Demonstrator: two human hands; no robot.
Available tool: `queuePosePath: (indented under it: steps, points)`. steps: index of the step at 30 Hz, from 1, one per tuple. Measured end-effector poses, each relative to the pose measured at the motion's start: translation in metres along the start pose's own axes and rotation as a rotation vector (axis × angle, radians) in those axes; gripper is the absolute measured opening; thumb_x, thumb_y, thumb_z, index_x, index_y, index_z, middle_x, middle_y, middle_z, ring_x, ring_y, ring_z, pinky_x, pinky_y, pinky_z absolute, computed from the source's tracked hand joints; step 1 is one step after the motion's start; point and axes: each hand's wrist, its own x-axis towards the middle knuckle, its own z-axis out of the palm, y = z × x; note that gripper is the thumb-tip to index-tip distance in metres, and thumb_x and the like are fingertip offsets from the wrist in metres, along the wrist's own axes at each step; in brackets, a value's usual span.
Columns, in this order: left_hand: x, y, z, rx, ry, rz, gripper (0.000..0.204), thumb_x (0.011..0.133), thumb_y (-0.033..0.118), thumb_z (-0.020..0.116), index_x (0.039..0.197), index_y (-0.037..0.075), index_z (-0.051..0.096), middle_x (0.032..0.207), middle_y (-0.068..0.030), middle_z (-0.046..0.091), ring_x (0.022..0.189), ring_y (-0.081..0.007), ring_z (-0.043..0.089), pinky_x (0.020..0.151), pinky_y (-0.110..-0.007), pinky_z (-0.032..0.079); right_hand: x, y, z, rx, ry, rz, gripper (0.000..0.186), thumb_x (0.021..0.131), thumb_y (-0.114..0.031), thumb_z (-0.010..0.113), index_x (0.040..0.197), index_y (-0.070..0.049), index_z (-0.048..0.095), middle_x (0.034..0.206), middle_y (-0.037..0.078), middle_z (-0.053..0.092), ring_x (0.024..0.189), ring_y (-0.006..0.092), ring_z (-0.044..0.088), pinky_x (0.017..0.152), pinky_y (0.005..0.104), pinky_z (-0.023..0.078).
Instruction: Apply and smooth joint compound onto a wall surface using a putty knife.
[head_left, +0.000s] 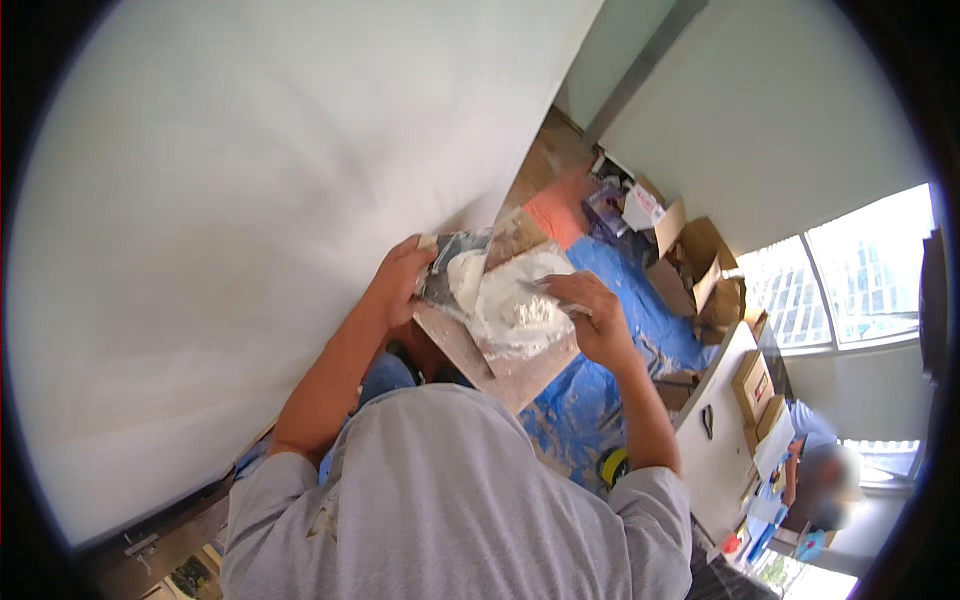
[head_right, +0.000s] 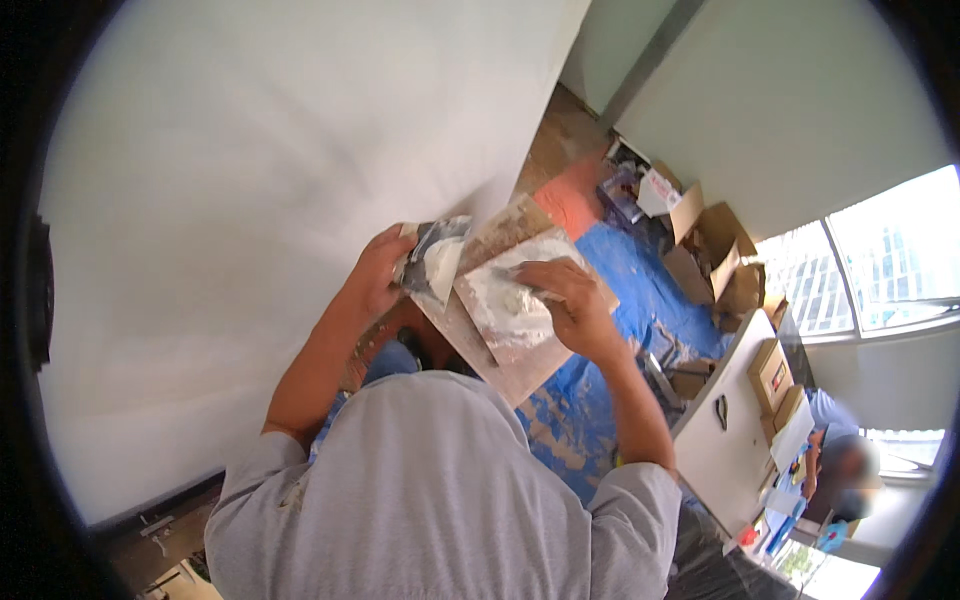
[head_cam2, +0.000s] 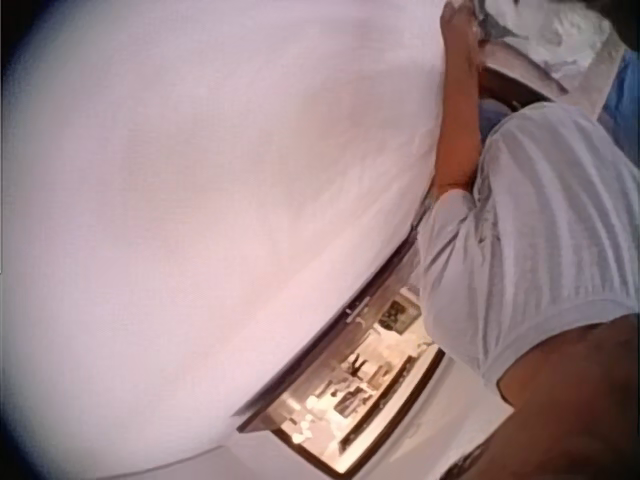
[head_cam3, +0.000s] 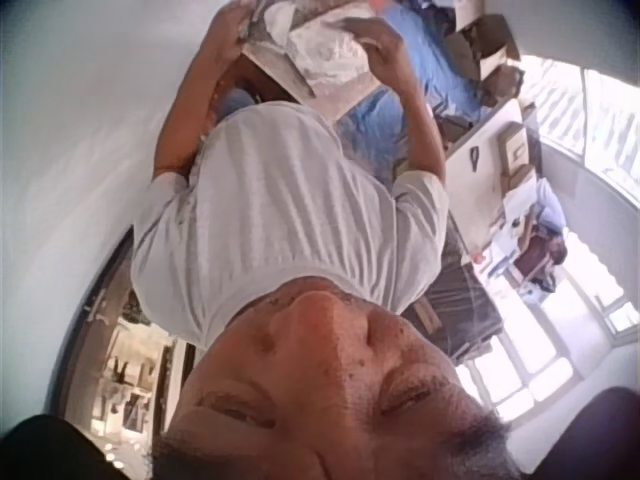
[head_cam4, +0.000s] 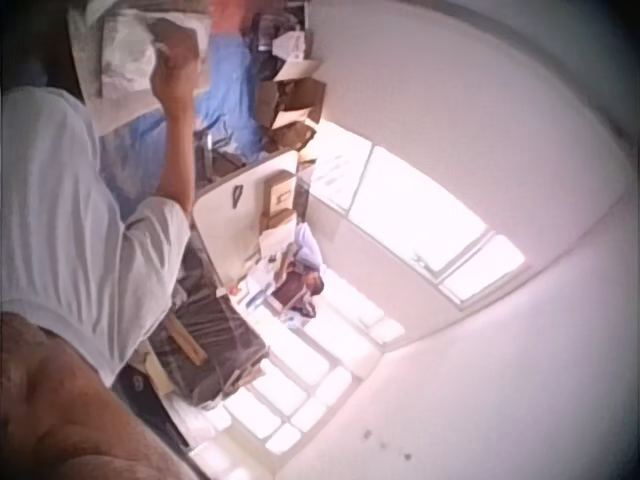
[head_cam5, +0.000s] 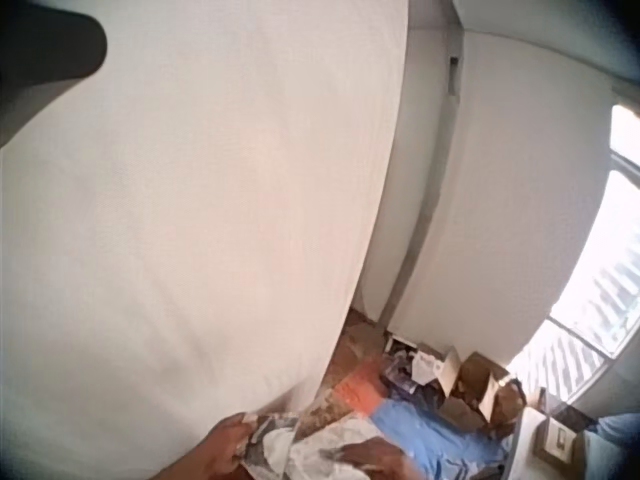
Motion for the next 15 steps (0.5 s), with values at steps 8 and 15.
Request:
queuePosePath:
  steps: [8,15]
  points:
    - [-0.050,-0.039,-0.060,-0.421,-0.085,0.017,0.025,0.104,0.021,0.050,0.119,0.006,0.063,0.118,-0.0101,0.068,0.101,-0.0217,0.070,0.090,-0.038,0.059,0.085,-0.021,-0.046,1.042,0.687,0.407,0.034,0.097,-0.006,0.063,0.130,0.003,0.058,0.119,0.008,0.068,0.103,0.0139,0.065,0.087,0.0336,0.055]
    - [-0.074,-0.016,-0.081,-0.425,-0.204,0.162,0.030,0.103,0.012,0.044,0.131,0.004,0.051,0.121,-0.0150,0.064,0.110,-0.0320,0.067,0.092,-0.054,0.059,0.229,-0.125,-0.220,0.449,0.911,-0.012,0.020,0.093,-0.008,0.062,0.108,0.004,0.065,0.090,0.003,0.065,0.076,0.0107,0.061,0.067,0.0285,0.054]
